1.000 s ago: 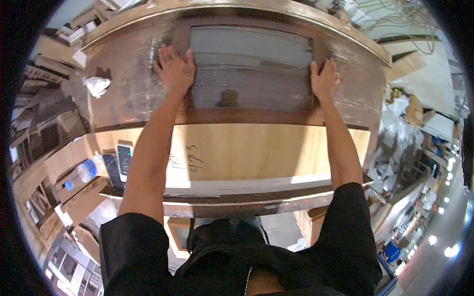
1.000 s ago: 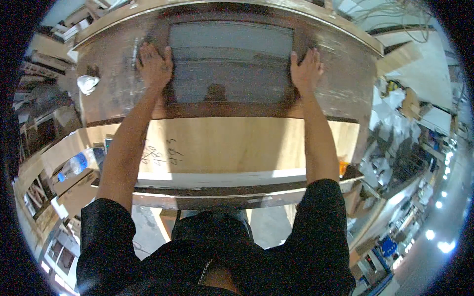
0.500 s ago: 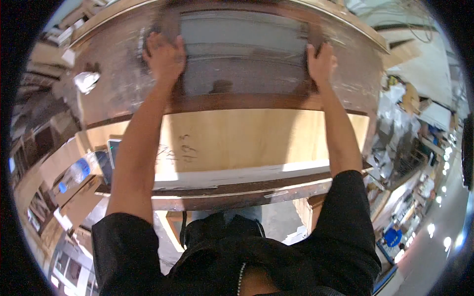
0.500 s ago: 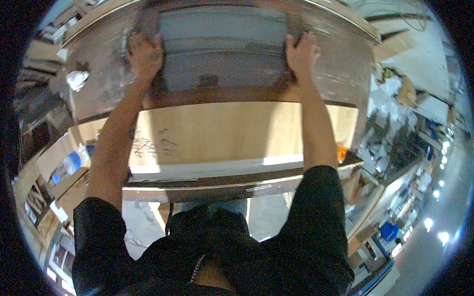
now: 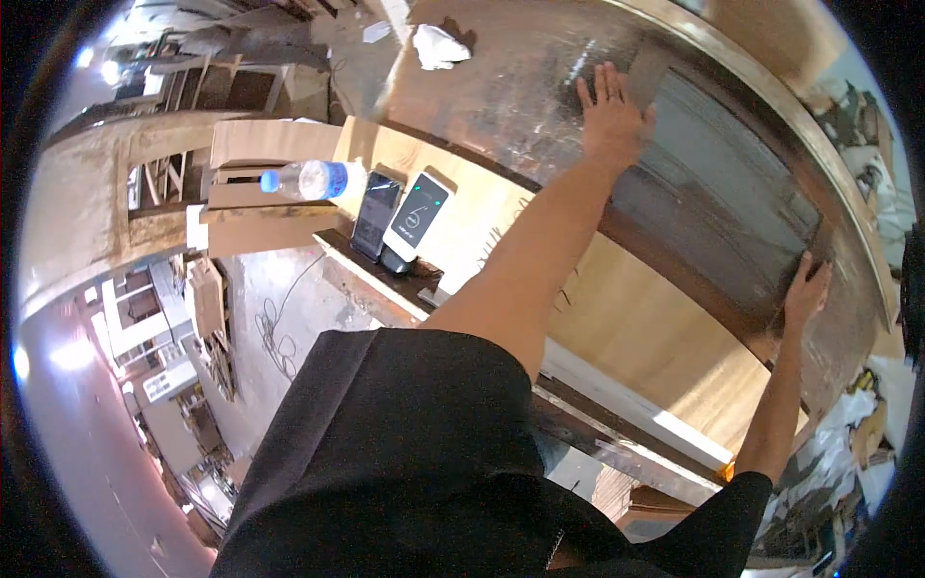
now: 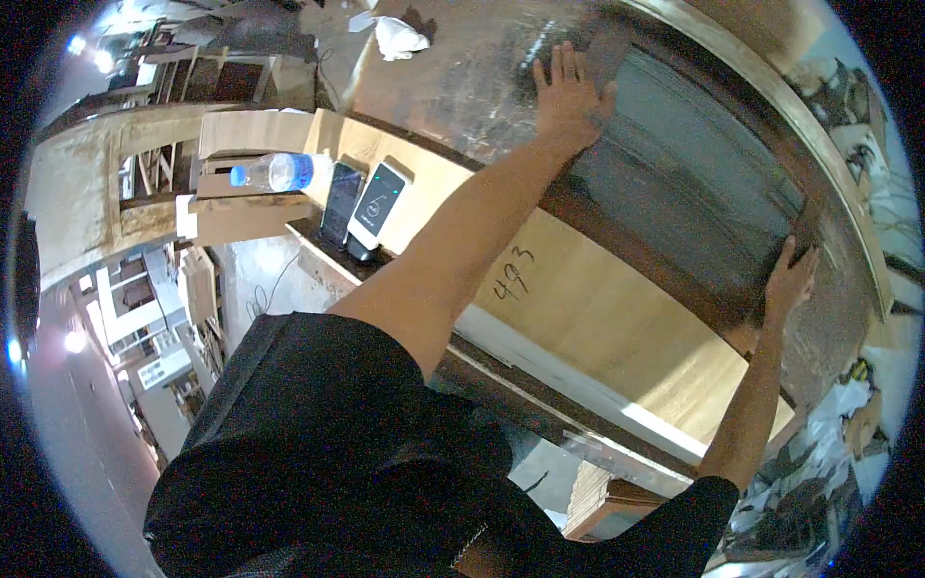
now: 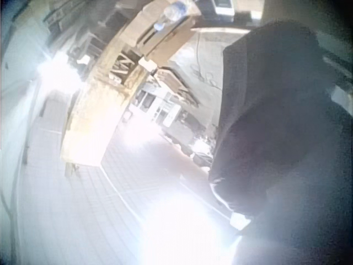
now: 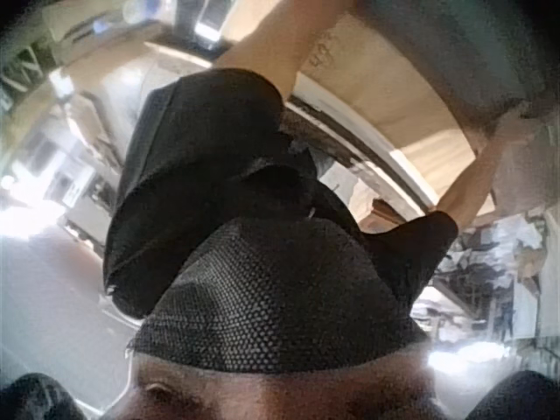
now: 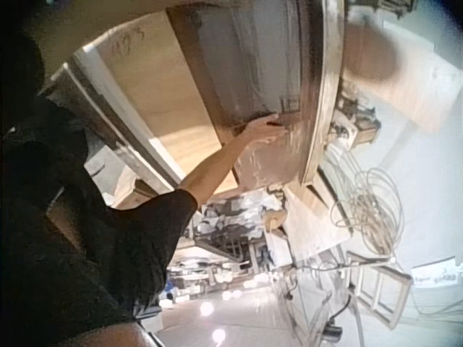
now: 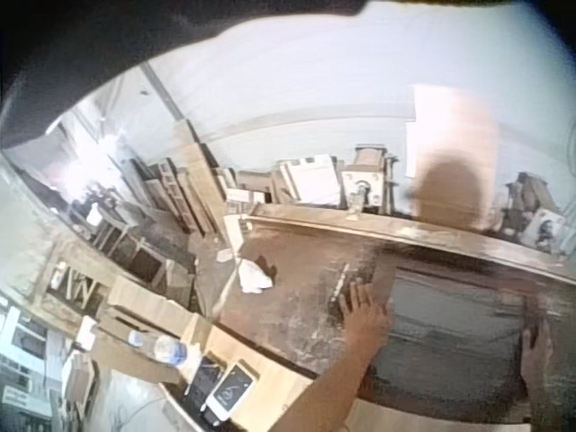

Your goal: The person picks up wood and glass frames from a pile, places them individually onto a workbench to press them down, and then sets them onto a wooden board on the floor.

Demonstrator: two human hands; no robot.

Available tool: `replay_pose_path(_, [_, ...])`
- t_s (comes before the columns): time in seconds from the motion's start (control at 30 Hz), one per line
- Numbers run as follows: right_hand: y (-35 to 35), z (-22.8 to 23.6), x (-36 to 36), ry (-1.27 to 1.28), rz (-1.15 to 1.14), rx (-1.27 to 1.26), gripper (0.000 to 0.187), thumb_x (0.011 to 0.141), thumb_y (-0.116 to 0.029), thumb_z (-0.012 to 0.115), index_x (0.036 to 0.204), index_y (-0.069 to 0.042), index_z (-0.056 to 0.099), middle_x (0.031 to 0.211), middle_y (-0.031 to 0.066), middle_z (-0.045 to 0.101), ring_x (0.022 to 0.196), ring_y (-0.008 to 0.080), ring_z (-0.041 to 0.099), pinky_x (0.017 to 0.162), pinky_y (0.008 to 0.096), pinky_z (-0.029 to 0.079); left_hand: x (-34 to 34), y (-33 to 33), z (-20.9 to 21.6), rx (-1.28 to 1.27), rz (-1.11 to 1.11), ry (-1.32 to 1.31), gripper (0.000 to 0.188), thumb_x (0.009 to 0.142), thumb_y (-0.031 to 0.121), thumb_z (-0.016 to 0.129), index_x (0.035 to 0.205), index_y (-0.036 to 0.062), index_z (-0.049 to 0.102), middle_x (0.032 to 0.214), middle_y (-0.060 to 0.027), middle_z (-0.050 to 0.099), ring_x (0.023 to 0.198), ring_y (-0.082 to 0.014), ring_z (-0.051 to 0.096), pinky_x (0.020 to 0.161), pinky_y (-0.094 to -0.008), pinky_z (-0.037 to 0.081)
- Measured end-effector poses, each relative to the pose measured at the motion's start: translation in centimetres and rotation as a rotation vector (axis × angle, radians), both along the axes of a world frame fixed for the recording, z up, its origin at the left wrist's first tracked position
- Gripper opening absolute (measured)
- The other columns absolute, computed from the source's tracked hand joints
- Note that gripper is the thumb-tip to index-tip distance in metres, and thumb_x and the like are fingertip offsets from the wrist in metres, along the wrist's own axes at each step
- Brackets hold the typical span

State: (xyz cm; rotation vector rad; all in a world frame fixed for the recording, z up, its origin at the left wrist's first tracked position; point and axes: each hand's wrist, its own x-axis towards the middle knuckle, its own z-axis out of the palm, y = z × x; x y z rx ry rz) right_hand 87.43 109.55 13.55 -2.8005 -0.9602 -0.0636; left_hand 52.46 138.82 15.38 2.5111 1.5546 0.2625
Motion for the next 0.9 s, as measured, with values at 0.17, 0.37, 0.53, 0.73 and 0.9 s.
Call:
replay_pose_path(0.17, [0.2,0.6,-0.2,0.038,-0.021,-0.043,0.085,0.09,-0.07,0.028,0.149,-0.01,0.02,0.154,0.0125,0.021,0.14,0.0344,0.021,0.109,0.0605,0.015,-0.1,-0.5,0.3,-0.019,-0.001,-0.085,0.073,0.097,0.049,0.022,0.144,-0.0073,0.021,0.154,-0.0218,0.011,0.144,-0.0348,0.008,0.115,-0.0544,0.003])
replay_pose_path(0.37, [-0.4,-0.2,0.1,-0.005,-0.015,0.018,0.084,0.09,-0.069,0.031,0.146,-0.006,0.03,0.15,0.0144,0.03,0.137,0.0347,0.028,0.11,0.052,0.02,0.0,-0.6,0.1,-0.006,-0.013,-0.132,0.07,0.098,0.046,0.022,0.144,-0.0075,0.022,0.153,-0.0244,0.013,0.143,-0.0368,0.009,0.114,-0.0552,0.003])
replay_pose_path(0.53, [0.0,0.1,0.6,0.009,0.005,-0.014,0.087,0.089,-0.071,0.027,0.148,-0.007,0.022,0.153,0.0152,0.022,0.141,0.0326,0.021,0.112,0.0552,0.017,-0.1,-0.4,0.0,0.033,-0.011,-0.185,0.072,0.098,0.047,0.022,0.142,-0.0089,0.024,0.152,-0.0262,0.016,0.142,-0.0385,0.012,0.114,-0.0564,0.003])
replay_pose_path(0.73, [0.2,0.5,0.0,-0.001,0.013,-0.011,0.084,0.091,-0.069,0.029,0.146,-0.006,0.028,0.151,0.0156,0.028,0.138,0.0344,0.027,0.111,0.0506,0.02,-0.3,-0.3,0.3,0.02,-0.006,-0.187,0.071,0.098,0.047,0.023,0.141,-0.0096,0.027,0.151,-0.0277,0.017,0.142,-0.0401,0.013,0.113,-0.0577,0.004])
replay_pose_path(0.9, [0.6,1.5,-1.3,0.015,0.004,-0.048,0.082,0.093,-0.064,0.031,0.144,0.0,0.03,0.149,0.0193,0.028,0.138,0.036,0.027,0.112,0.0474,0.022,-0.4,-0.6,0.6,-0.07,0.006,-0.14,0.07,0.098,0.048,0.023,0.143,-0.0063,0.027,0.153,-0.0245,0.013,0.143,-0.0362,0.009,0.114,-0.0563,0.003])
